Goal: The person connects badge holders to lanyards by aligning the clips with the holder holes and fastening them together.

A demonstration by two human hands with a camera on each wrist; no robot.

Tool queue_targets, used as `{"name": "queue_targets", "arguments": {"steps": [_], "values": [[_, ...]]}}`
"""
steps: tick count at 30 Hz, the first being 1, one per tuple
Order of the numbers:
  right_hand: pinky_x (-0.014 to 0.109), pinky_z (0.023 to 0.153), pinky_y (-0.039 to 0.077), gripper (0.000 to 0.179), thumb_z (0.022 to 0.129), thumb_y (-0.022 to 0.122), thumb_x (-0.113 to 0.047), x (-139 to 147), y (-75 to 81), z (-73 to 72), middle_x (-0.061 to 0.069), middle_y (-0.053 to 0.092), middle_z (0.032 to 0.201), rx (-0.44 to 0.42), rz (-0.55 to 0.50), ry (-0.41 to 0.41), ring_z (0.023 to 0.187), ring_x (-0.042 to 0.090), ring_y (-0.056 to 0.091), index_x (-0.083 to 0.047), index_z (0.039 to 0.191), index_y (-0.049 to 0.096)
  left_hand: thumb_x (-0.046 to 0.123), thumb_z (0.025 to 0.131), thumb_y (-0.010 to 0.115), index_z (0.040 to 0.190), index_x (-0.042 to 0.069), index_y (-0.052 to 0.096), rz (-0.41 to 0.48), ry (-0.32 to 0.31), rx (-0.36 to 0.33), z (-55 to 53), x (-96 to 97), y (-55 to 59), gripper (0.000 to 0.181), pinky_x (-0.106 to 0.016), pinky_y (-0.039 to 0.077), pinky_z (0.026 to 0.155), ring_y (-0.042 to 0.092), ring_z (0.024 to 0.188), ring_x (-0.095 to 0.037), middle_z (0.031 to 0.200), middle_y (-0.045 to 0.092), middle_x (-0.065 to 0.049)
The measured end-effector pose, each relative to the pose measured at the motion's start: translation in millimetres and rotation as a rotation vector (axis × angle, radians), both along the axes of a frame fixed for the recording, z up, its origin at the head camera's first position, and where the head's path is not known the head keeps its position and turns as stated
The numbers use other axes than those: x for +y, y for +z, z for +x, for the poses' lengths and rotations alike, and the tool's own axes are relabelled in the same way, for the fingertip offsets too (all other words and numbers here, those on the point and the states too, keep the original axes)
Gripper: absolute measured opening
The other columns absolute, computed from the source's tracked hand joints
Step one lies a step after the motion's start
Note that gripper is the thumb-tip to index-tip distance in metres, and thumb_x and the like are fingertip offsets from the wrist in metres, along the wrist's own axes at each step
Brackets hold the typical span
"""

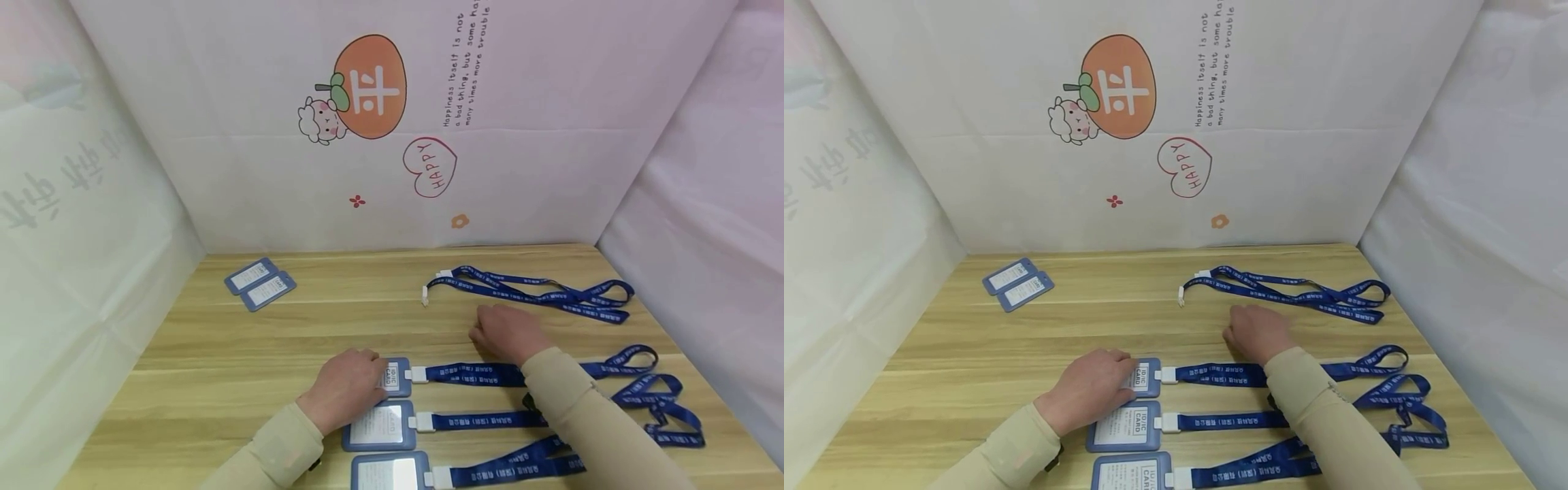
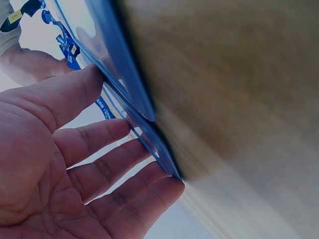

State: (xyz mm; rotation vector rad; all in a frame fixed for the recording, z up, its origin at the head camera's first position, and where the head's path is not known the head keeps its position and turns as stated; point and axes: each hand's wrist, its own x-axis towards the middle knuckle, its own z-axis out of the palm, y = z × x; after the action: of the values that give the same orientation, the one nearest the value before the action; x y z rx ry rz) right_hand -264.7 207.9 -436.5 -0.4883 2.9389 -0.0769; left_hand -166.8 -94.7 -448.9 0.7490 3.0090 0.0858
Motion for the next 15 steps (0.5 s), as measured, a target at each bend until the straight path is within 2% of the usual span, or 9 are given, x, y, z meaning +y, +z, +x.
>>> {"name": "queue_targets", "arguments": {"steps": [9, 13, 15], "values": [[0.03, 0.052, 0.045, 0.02, 0.101, 0.061, -0.027, -21, -2.1, -13.1, 0.001, 0.056, 0.07, 0.006, -0.019, 0.031, 0.06, 0.017, 0.053, -0.015, 0.085, 0.056, 0.036, 0.093, 0.078, 0.125, 0.011, 0.074, -0.003, 0.001, 0.0, -0.8, -0.7, -0.5, 0.04, -0.038, 0.063, 0.085, 0.073, 0.103, -0.024, 0.121, 0.075, -0.008], [0.029, 0.051, 0.043, 0.017, 0.102, 0.062, -0.025, -28, -3.9, -17.0, 0.001, 0.055, 0.069, 0.033, -0.038, 0.039, 0.059, 0.017, 0.052, -0.014, 0.091, 0.056, 0.037, 0.093, 0.078, 0.124, 0.012, 0.075, -0.001, -0.002, 0.005, -0.8, -1.3, -0.4, 0.041, -0.037, 0.063, 0.084, 0.073, 0.102, -0.024, 0.121, 0.075, -0.007], [0.029, 0.049, 0.042, 0.015, 0.102, 0.061, -0.025, -31, -4.8, -18.5, 0.001, 0.055, 0.069, 0.051, -0.047, 0.043, 0.058, 0.017, 0.052, -0.011, 0.099, 0.057, 0.037, 0.093, 0.078, 0.124, 0.012, 0.075, 0.001, -0.005, 0.009, -0.6, -1.7, -0.5, 0.04, -0.036, 0.063, 0.083, 0.073, 0.101, -0.023, 0.12, 0.076, -0.007]]}}
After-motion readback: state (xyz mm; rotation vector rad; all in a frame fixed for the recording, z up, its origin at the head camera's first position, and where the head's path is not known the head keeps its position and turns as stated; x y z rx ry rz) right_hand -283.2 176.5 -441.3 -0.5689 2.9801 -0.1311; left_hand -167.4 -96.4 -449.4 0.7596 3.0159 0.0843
